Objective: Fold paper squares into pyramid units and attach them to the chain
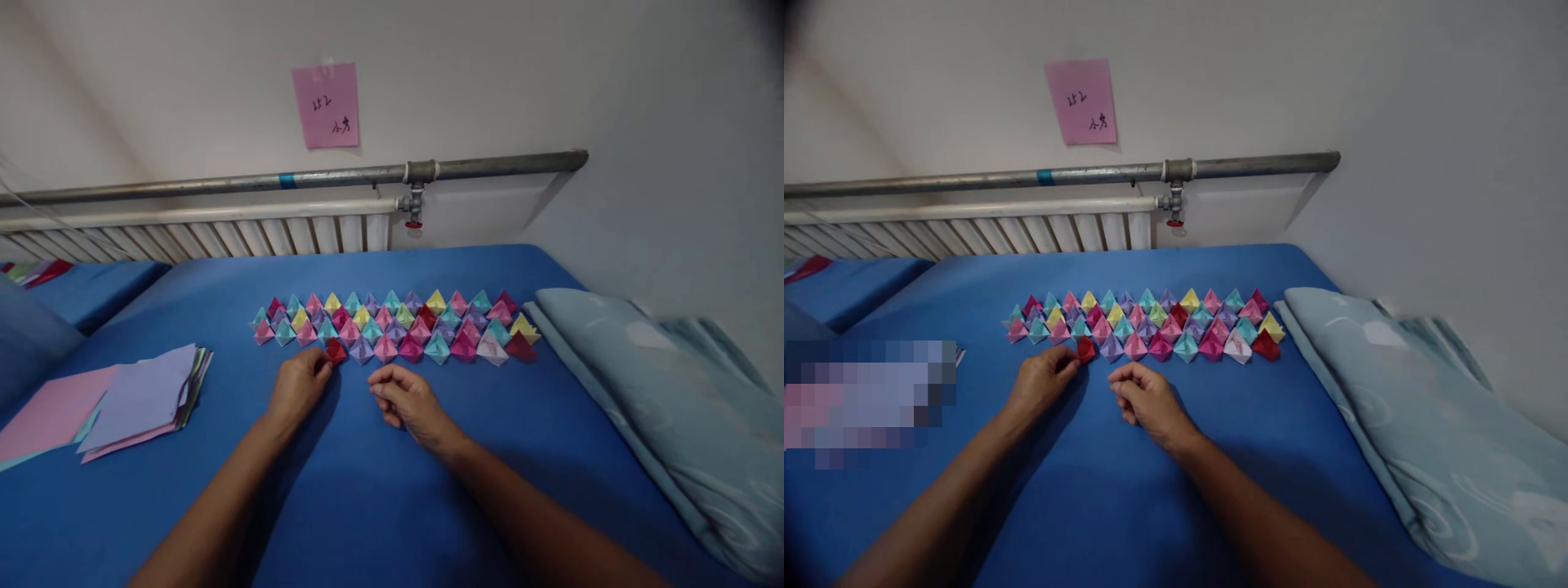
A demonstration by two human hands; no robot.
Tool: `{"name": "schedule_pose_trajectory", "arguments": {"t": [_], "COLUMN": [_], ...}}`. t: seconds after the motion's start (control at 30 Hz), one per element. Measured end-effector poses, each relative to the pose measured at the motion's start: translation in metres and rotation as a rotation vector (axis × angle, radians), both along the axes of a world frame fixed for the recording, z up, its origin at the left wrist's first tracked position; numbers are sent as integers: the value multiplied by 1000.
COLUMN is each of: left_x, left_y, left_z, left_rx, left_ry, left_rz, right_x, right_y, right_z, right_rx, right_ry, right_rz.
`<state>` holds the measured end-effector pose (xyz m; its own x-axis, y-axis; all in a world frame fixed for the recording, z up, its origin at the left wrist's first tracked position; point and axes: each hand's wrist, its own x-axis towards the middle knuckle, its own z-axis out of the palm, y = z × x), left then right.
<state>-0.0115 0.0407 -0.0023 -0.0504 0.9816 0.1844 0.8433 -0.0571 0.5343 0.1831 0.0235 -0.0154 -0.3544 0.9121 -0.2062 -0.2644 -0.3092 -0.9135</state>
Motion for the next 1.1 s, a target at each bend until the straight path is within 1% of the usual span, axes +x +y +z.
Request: {"name": "schedule_pose_trajectory", "arguments": {"t": [0.2,0.33,0.47,0.6,1.1], "left_x": [1,0,-2,-3,3], "left_y": [4,0,-4,-4,4], "left_z": [-7,-11,-13,-14,-12], "left_rx": [-13,-6,34,54,85], "left_ry": [-52,-103,-141,-154,-177], "left_rz": [-13,3,11,-10,8], "right_x": [0,0,-1,-1,-1], "right_y": [0,-1,0,0,0], "right_z": [0,2,1,1,1], "right_rx": [9,9,23,18,20], "right_ry": [-22,-44,-55,-61,-69], "right_rz": [3,4,11,17,31]}}
